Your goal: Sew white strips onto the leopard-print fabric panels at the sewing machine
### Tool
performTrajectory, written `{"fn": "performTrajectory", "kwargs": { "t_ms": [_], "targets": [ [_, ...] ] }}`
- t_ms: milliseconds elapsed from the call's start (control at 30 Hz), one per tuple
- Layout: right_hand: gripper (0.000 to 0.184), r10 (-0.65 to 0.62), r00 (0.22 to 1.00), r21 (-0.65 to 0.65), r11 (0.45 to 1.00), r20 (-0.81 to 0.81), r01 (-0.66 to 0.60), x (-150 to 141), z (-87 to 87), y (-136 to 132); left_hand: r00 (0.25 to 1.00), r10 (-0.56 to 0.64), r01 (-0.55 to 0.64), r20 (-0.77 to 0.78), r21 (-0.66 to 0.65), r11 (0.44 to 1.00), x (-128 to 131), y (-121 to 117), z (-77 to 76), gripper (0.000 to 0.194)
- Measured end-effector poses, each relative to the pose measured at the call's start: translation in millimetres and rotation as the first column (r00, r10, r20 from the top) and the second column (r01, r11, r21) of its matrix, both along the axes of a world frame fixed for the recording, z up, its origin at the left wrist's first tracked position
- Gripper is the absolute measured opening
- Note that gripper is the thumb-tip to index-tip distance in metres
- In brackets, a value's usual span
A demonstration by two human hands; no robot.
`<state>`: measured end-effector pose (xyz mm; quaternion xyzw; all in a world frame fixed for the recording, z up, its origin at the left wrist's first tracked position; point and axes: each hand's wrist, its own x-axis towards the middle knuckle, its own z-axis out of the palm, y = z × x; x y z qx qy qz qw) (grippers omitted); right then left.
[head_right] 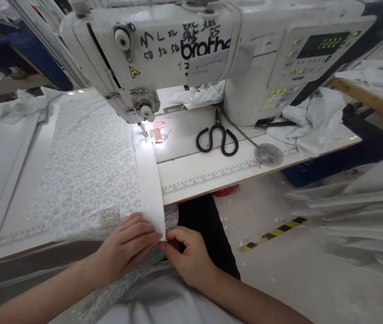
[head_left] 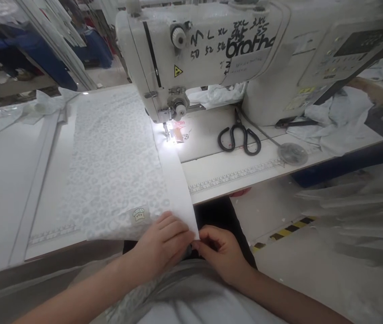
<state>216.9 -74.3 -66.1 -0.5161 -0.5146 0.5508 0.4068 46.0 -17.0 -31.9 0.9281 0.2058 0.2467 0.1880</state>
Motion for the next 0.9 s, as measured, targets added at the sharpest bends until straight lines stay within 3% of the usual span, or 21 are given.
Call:
{"fn": "performTrajectory", "kwargs": {
  "t_ms": [400,700,900],
  "targets": [
    [0.009,-0.053,0.998,-0.05,0.997,-0.018,0.052,-1,-3.3,-1,0.998,0.06,-0.057,-0.026,0.109,0.992,3,-2,1.1,0.016],
    [0.013,-0.046,0.998,-0.08,0.996,-0.034,0.044,1,-1.9,-4,0.998,0.061,-0.06,-0.01,0.105,0.993,2,-6,-4.6,0.016],
    [0.015,-0.016,0.986,-0.177,0.984,-0.166,-0.014,5,6.2,-4,0.996,0.086,-0.08,-0.038,0.138,0.987,4,-11,-6.8,0.017]
  ]
}}
